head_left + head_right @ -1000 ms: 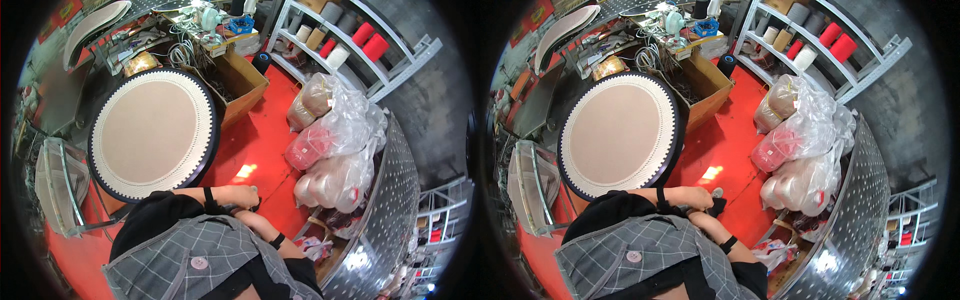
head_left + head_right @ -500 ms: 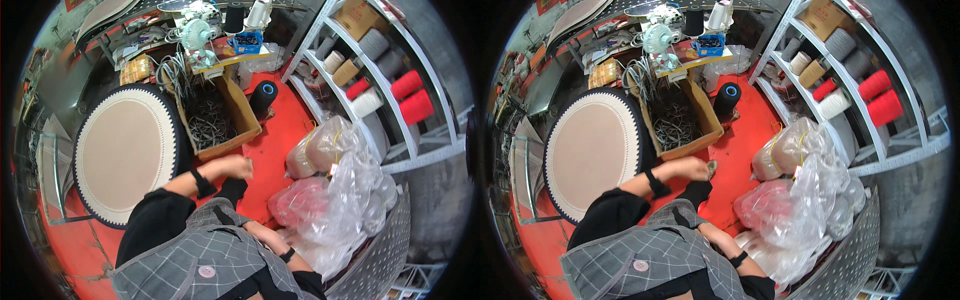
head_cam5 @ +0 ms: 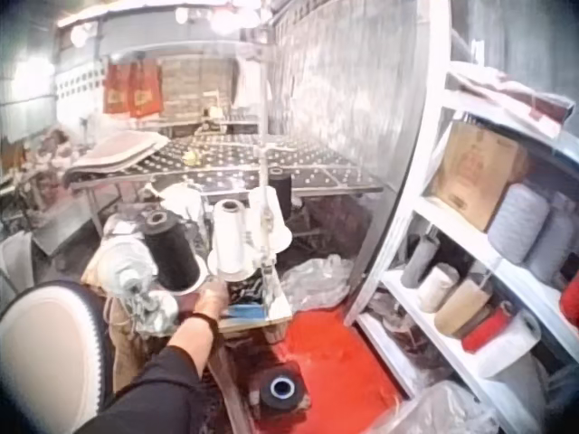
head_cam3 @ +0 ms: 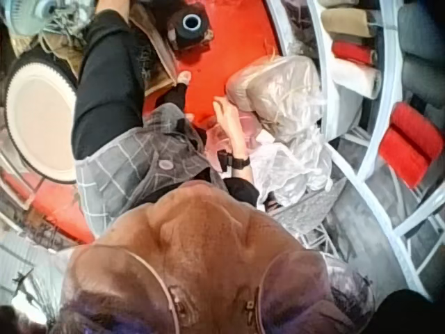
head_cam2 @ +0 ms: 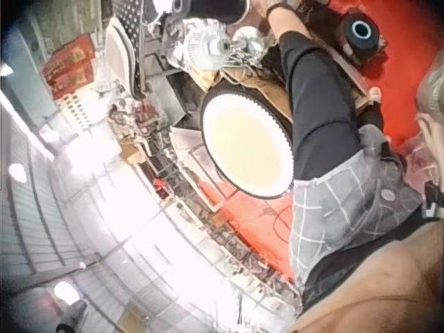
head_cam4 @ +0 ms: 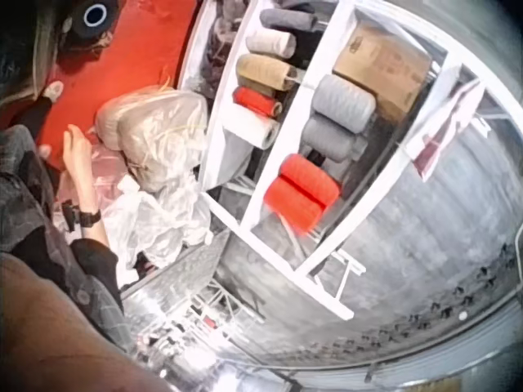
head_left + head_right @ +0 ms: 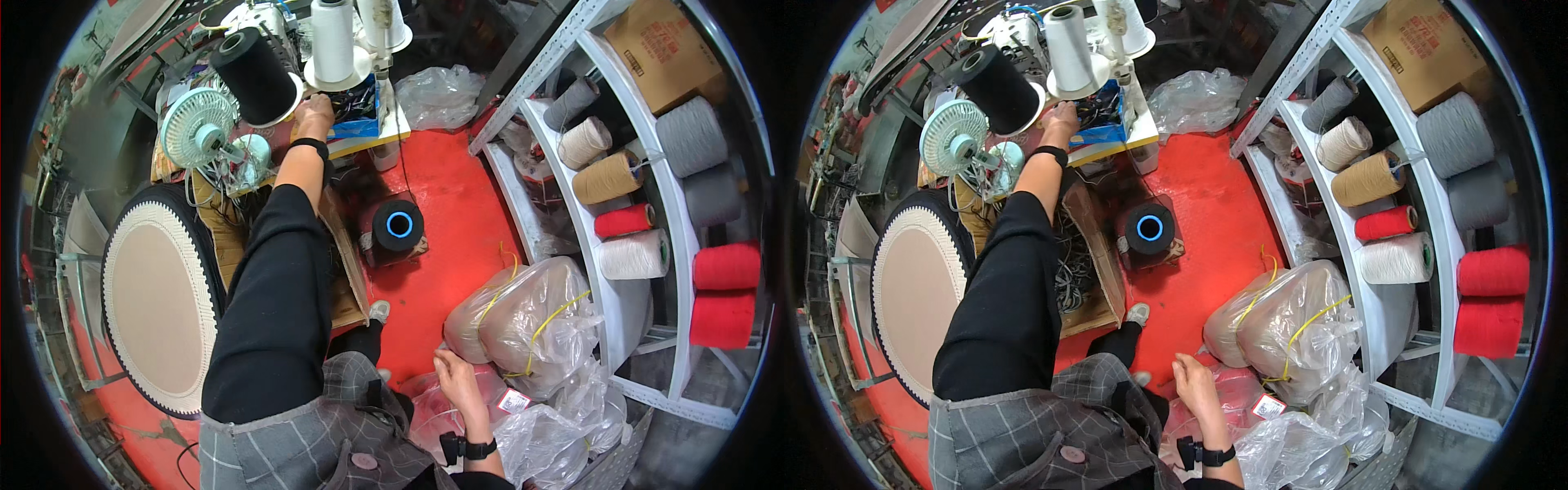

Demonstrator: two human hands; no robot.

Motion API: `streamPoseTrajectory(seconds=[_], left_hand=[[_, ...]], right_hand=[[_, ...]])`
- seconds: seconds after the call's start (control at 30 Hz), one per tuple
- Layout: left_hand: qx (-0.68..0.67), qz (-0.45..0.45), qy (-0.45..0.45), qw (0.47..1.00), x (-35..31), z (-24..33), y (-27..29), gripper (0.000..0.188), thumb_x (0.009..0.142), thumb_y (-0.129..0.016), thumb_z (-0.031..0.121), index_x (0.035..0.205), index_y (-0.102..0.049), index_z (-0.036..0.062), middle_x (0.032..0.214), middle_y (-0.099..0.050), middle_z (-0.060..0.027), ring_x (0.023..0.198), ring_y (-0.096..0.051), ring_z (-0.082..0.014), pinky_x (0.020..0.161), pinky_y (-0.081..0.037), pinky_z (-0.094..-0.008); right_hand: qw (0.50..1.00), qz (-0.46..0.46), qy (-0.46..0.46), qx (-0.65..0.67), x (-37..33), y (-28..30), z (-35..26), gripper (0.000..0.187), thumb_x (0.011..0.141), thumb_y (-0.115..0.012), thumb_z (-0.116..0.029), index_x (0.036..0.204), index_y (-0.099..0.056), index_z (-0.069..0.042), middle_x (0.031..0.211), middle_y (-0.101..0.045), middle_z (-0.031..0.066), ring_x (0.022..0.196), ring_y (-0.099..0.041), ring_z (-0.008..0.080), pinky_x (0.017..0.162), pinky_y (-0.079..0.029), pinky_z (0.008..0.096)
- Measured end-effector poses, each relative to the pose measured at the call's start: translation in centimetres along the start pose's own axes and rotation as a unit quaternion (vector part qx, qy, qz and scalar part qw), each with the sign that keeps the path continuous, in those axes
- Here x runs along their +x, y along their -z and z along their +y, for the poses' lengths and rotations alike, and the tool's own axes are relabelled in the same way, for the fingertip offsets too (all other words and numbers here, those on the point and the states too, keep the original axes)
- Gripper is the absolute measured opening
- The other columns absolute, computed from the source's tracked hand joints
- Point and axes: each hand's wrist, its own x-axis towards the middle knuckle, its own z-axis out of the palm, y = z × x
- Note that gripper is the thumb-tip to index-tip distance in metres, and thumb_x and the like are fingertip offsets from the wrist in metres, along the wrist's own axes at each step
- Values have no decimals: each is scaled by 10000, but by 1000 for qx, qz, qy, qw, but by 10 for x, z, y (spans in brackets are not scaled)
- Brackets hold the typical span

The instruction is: Sewing and finishing the edges of circular and rectangular mats using an industrial sewing machine.

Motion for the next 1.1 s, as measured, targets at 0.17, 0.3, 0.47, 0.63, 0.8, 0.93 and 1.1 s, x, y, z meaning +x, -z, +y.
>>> streamPoseTrajectory(seconds=[0.17, 0.3, 0.47, 0.63, 0.8, 0.93, 1.1], left_hand=[[-60, 23, -3, 998, -26, -41, -3, 303, 794, -513, 199, 1052, -580, 54, 1061, -590, -168, 996, -565, -286, 826, -445, -381], [-306, 50, -88, 947, -148, -53, -48, 343, 792, -548, 254, 989, -561, -26, 889, -602, -248, 869, -576, -391, 741, -447, -433], [-557, -183, 14, 810, -360, 12, -77, 113, 871, -475, 111, 936, -488, 19, 742, -520, -42, 674, -460, -128, 591, -408, -296], [-564, -252, -8, 786, -407, 58, -71, 180, 875, -452, 78, 1034, -448, -6, 855, -528, -82, 763, -509, -127, 651, -431, -274], [-532, -332, -53, 777, -394, 77, -81, 254, 869, -498, 111, 1094, -474, -3, 862, -587, -65, 757, -540, -119, 647, -435, -282], [-654, -262, -13, 710, -340, 63, -82, 145, 845, -535, 83, 917, -629, -2, 921, -621, -55, 857, -565, -108, 789, -450, -251], [-680, -92, -102, 720, -230, 82, -116, 633, 844, -560, 73, 1369, -206, 73, 1324, -372, -99, 1018, -534, -145, 869, -422, -281]], right_hand=[[983, -61, 170, 30, 91, 18, -34, 251, 859, -512, -160, 1005, -567, 37, 863, -619, 216, 827, -620, 332, 713, -485, 382], [926, -165, 47, 335, 152, -18, -46, 276, 897, -505, -176, 1073, -542, 33, 924, -628, 74, 834, -596, 130, 710, -466, 262], [859, -232, -6, 457, 167, -60, -43, 373, 889, -537, -208, 1154, -499, 52, 998, -591, 55, 868, -553, 104, 748, -451, 252], [783, -247, -65, 568, 146, -27, -14, 384, 905, -513, -252, 1169, -492, 26, 1003, -580, 35, 884, -536, 102, 771, -431, 240], [805, -226, -27, 549, 155, -6, -1, 345, 835, -611, -150, 1114, -495, 14, 945, -565, 35, 832, -544, 109, 722, -446, 228], [922, -18, -21, 386, 167, 8, 17, 196, 823, -620, -127, 957, -493, -60, 645, -457, -52, 526, -428, 39, 467, -362, 187], [795, -286, -90, 528, 177, 14, 12, 587, 854, -355, -605, 960, -491, -44, 643, -419, -27, 526, -445, 73, 486, -410, 226]])
